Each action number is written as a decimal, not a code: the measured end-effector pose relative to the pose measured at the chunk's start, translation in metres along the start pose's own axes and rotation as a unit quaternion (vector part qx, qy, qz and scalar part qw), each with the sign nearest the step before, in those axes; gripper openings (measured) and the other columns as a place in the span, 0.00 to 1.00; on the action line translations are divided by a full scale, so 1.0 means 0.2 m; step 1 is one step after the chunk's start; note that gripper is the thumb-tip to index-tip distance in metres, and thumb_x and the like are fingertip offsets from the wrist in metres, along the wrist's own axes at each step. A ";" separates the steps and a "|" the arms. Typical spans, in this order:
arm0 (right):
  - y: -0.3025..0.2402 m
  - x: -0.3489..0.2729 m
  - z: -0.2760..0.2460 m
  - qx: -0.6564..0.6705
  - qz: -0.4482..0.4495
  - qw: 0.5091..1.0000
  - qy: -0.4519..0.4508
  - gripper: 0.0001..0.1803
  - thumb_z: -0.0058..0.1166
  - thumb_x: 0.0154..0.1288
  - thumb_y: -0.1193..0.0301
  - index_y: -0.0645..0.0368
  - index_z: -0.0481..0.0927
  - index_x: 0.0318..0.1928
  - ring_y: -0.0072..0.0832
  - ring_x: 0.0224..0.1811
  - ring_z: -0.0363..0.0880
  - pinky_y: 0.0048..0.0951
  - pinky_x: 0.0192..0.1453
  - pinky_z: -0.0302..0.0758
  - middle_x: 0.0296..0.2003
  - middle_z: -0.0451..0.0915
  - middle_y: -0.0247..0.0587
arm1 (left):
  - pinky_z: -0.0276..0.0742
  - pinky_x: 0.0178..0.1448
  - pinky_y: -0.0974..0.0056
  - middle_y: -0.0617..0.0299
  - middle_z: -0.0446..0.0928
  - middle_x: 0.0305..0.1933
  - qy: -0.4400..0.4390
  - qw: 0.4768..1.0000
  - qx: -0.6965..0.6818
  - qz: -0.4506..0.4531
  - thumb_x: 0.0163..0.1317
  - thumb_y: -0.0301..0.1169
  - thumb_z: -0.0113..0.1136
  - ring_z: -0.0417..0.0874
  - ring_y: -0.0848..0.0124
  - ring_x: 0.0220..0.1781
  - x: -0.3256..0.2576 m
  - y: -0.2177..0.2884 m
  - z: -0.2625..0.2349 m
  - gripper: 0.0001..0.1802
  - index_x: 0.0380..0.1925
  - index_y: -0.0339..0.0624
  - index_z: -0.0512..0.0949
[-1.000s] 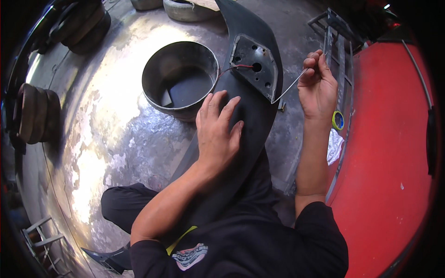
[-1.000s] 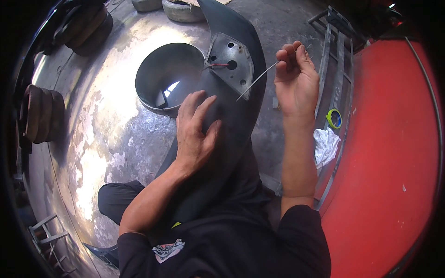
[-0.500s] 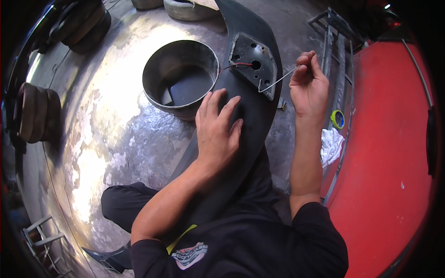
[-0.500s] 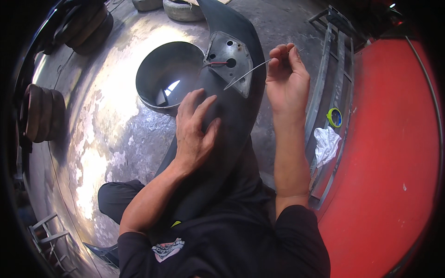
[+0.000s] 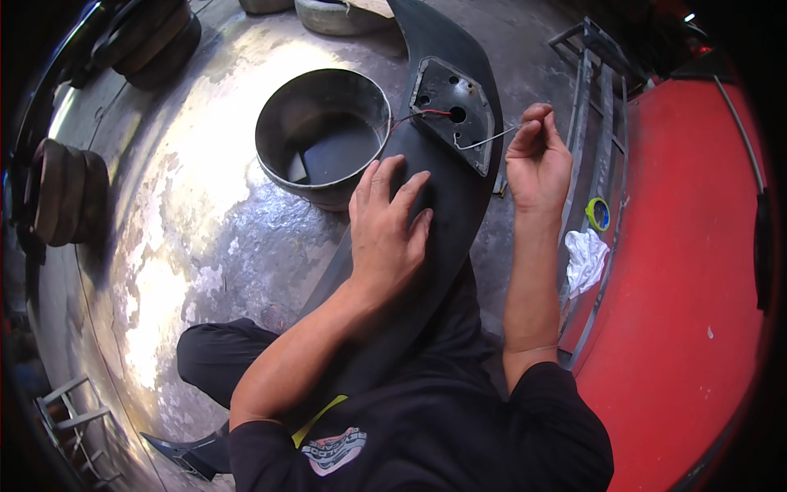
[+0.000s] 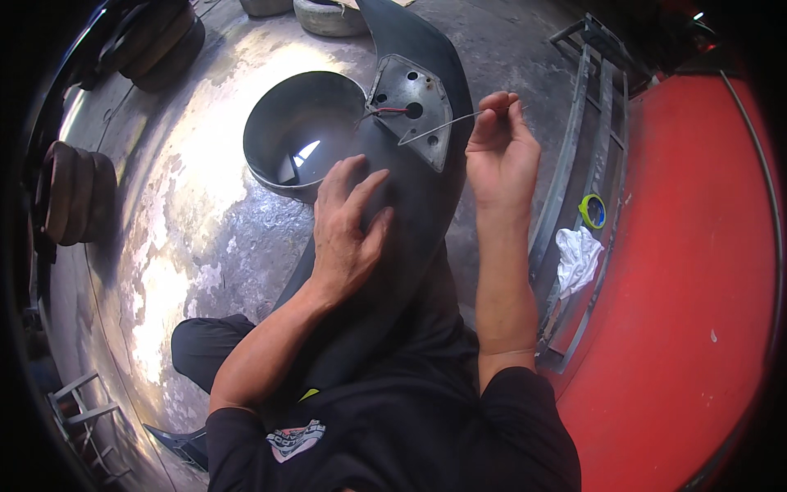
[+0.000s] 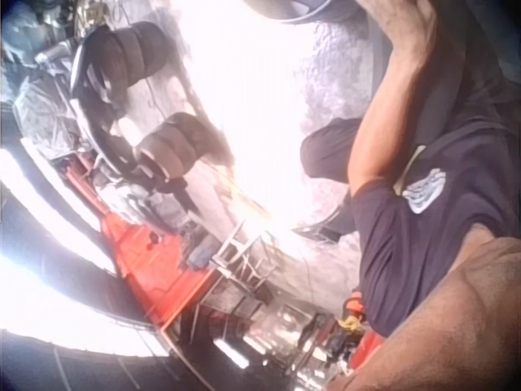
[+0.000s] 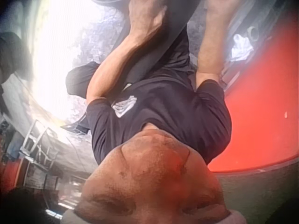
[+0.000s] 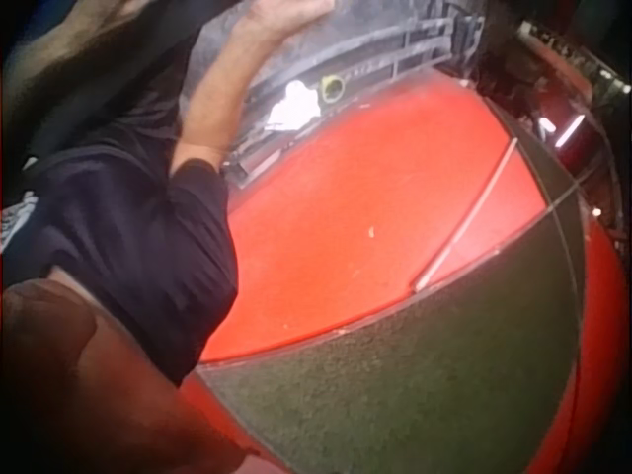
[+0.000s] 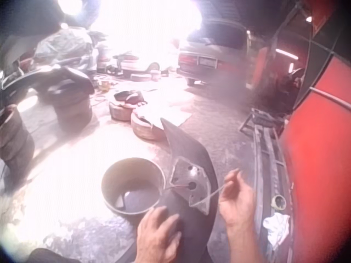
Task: The person uses a utility knife to scrape and clean the edges of a hole in a black plastic part. They then insert a metal wire through the hole and bend it to secure it in place.
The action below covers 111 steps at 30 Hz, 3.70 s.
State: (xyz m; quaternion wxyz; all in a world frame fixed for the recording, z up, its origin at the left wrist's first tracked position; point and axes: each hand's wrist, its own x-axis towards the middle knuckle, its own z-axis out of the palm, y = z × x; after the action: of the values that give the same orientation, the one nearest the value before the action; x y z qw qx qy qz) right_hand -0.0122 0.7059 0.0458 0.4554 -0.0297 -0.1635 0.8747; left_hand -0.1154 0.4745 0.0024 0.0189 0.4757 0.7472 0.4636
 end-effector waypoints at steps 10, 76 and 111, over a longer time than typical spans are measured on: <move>-0.03 0.00 -0.04 -0.024 -0.027 0.999 0.037 0.08 0.53 0.87 0.76 0.69 0.81 0.53 0.31 0.50 0.91 0.26 0.53 0.96 0.47 0.87 0.45 | 0.63 0.85 0.41 0.44 0.70 0.79 0.003 1.000 -0.004 0.003 0.64 0.27 0.73 0.68 0.39 0.84 0.00 0.00 -0.01 0.30 0.68 0.45 0.83; 0.00 0.22 0.21 -0.420 0.036 0.901 -0.097 0.32 0.62 0.80 0.74 0.65 0.64 0.76 0.39 0.44 0.93 0.30 0.45 0.90 0.46 0.89 0.53 | 0.63 0.85 0.37 0.44 0.70 0.79 0.005 1.000 0.002 0.010 0.65 0.29 0.72 0.66 0.37 0.84 -0.02 -0.01 -0.01 0.26 0.65 0.48 0.84; 0.00 0.27 0.38 -0.584 0.145 0.769 -0.217 0.45 0.63 0.79 0.75 0.73 0.50 0.85 0.28 0.28 0.90 0.23 0.29 0.87 0.42 0.90 0.53 | 0.65 0.80 0.38 0.43 0.69 0.79 0.003 1.000 0.010 0.023 0.63 0.28 0.74 0.65 0.37 0.83 -0.02 -0.01 0.00 0.27 0.64 0.47 0.85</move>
State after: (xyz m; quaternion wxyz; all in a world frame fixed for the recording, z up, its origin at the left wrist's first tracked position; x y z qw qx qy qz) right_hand -0.0596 0.7304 0.1226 0.1709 -0.1228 -0.7306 0.6495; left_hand -0.1150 0.4720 0.0000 0.0015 0.4913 0.7410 0.4578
